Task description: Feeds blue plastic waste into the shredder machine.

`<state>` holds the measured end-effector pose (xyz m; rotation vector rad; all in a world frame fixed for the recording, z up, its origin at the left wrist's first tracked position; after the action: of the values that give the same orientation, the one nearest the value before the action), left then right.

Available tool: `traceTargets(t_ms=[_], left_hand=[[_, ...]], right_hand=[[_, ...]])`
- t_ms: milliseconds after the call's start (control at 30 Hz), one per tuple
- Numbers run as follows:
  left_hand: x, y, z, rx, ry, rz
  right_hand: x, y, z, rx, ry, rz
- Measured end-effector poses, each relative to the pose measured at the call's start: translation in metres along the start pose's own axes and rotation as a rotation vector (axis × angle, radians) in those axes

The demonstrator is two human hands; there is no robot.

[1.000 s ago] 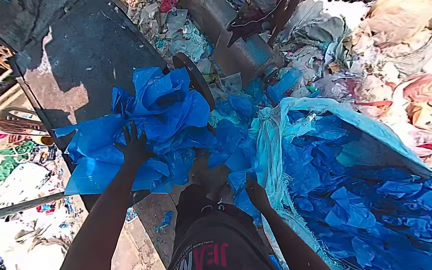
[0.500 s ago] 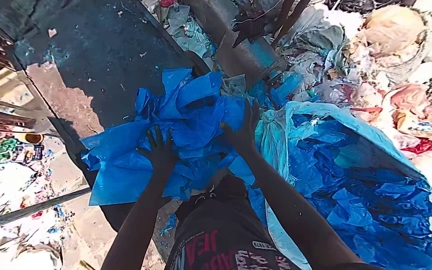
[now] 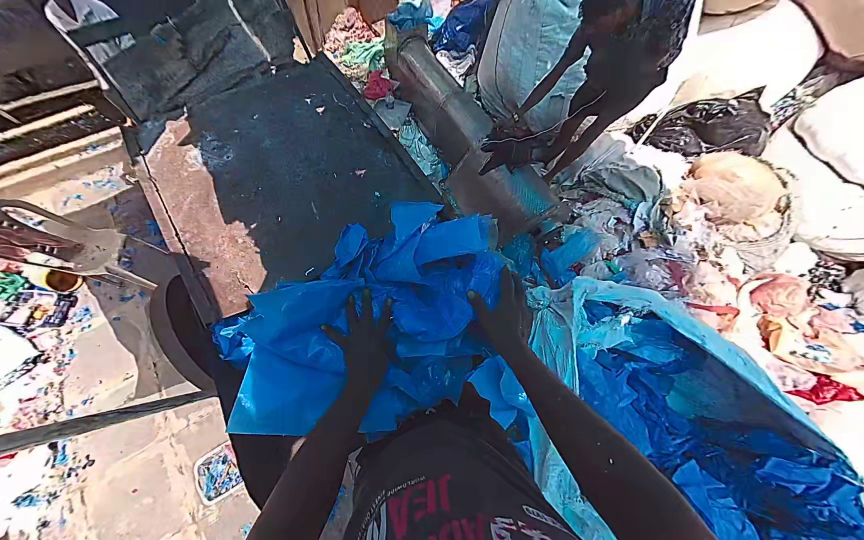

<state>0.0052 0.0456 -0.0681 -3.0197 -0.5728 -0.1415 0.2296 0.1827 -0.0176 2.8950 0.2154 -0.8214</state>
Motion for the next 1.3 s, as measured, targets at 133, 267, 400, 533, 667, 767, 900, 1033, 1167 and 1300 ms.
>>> traceTargets(t_ms=[133, 267, 400, 533, 667, 767, 900, 1033, 1167, 1300], left_hand=[[-0.002, 0.000, -0.005, 0.043, 0.045, 0.000], [-0.005, 0.000, -0.002, 0.145, 0.067, 0.011], [-0.006, 0.004, 0.002, 0.152, 0.075, 0.014], [-0.012, 0.019, 0.004, 0.123, 0.073, 0.036], [-0.009, 0.052, -0.022, 0.299, 0.165, 0.091], [-0.014, 0.050, -0.053, 0.346, 0.099, 0.114], [-0.051, 0.029, -0.053, 0.034, 0.076, -0.061], [-0.064, 0.029, -0.039, -0.244, 0.080, -0.139], [-0.072, 0.011, -0.027, -0.487, 0.181, -0.168], [-0.075, -0.011, -0.008, -0.567, 0.211, -0.184]], right_hand=[[-0.027, 0.002, 0.001, 0.275, -0.071, -0.338], [-0.096, -0.005, -0.010, 0.324, 0.014, -0.691], [-0.145, -0.030, 0.008, -0.170, 0.254, -0.684], [-0.137, -0.030, 0.048, -0.567, 0.432, -0.639], [-0.121, -0.015, 0.039, -0.742, 0.445, -0.603], [-0.115, -0.014, 0.041, -0.845, 0.470, -0.578], [-0.109, -0.013, 0.039, -0.955, 0.455, -0.579], [-0.102, -0.017, 0.046, -1.050, 0.467, -0.551], [-0.097, -0.022, 0.064, -1.064, 0.502, -0.530], [-0.095, -0.038, 0.083, -1.099, 0.508, -0.506]])
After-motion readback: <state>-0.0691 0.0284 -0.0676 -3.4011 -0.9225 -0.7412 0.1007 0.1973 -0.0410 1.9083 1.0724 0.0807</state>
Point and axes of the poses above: each hand's wrist, its own y-axis away from the middle knuckle, its own z-axis out of the palm, x = y × z, the point moved 2 cm from there along -y, towards the middle knuckle, and after that the axes turned 4 degrees about -x, right-handed, at the moved point
